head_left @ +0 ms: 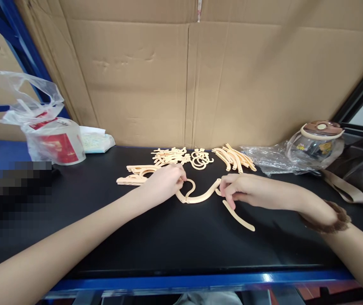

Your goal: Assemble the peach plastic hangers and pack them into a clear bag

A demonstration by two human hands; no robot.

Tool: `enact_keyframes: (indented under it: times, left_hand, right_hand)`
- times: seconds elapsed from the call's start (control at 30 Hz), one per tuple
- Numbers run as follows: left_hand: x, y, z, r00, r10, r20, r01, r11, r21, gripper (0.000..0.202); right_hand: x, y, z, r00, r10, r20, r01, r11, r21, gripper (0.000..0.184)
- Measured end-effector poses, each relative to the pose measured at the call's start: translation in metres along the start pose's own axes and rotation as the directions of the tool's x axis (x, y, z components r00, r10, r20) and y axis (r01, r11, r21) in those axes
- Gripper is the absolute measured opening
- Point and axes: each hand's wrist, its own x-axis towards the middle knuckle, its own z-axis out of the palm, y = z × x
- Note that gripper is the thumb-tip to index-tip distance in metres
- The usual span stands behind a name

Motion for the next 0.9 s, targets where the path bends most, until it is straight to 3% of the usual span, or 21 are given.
enact_keyframes:
  times: [0.13, 0.2, 0.27, 0.33, 0.47, 0.63, 0.77, 0.83, 0.9]
  left_hand:
    - [-0.003, 0.000, -0.002, 0.999, -0.031, 0.025, 0.033, 0.997, -0.075, 0.028]
    - [-0.004, -0.001, 0.001, 0.999, -0.032, 0.026, 0.035, 0.991, -0.132, 0.036]
    - [-0.004, -0.004, 0.005, 1.000, -0.022, 0.021, 0.026, 0.988, -0.156, 0.042]
    - [-0.005, -0.006, 0.008, 1.000, -0.012, 0.027, 0.016, 0.986, -0.167, 0.048]
    - [-0.006, -0.005, 0.004, 0.995, 0.048, 0.083, -0.028, 0.973, -0.228, 0.057]
    - [-0.011, 0.002, -0.003, 0.973, 0.141, 0.182, -0.087, 0.957, -0.276, 0.066]
    - [-0.013, 0.015, -0.001, 0.978, 0.180, 0.106, -0.155, 0.966, -0.208, 0.046]
    - [-0.014, 0.025, 0.001, 0.977, 0.210, 0.039, -0.202, 0.966, -0.159, 0.026]
    - [-0.016, 0.034, 0.003, 0.972, 0.236, 0.019, -0.232, 0.966, -0.115, 0.021]
  right_hand:
    - [-0.001, 0.008, -0.005, 0.957, 0.248, -0.147, -0.274, 0.942, -0.192, 0.028]
    - [-0.003, 0.003, -0.009, 0.929, 0.338, -0.154, -0.363, 0.911, -0.193, 0.020]
    - [-0.005, -0.006, -0.012, 0.926, 0.373, -0.057, -0.377, 0.919, -0.113, 0.013]
    - [-0.007, -0.015, -0.012, 0.923, 0.383, 0.038, -0.382, 0.923, -0.040, 0.021]
    - [-0.008, -0.019, -0.004, 0.912, 0.409, -0.018, -0.410, 0.910, -0.061, 0.040]
    - [-0.006, -0.010, 0.005, 0.921, 0.389, 0.007, -0.388, 0.920, -0.052, 0.022]
    - [-0.005, -0.007, 0.002, 0.931, 0.364, -0.016, -0.364, 0.928, -0.075, 0.034]
    - [-0.004, -0.008, -0.002, 0.923, 0.383, -0.046, -0.386, 0.919, -0.081, 0.030]
    - [-0.003, -0.006, -0.005, 0.915, 0.390, -0.106, -0.399, 0.912, -0.096, 0.023]
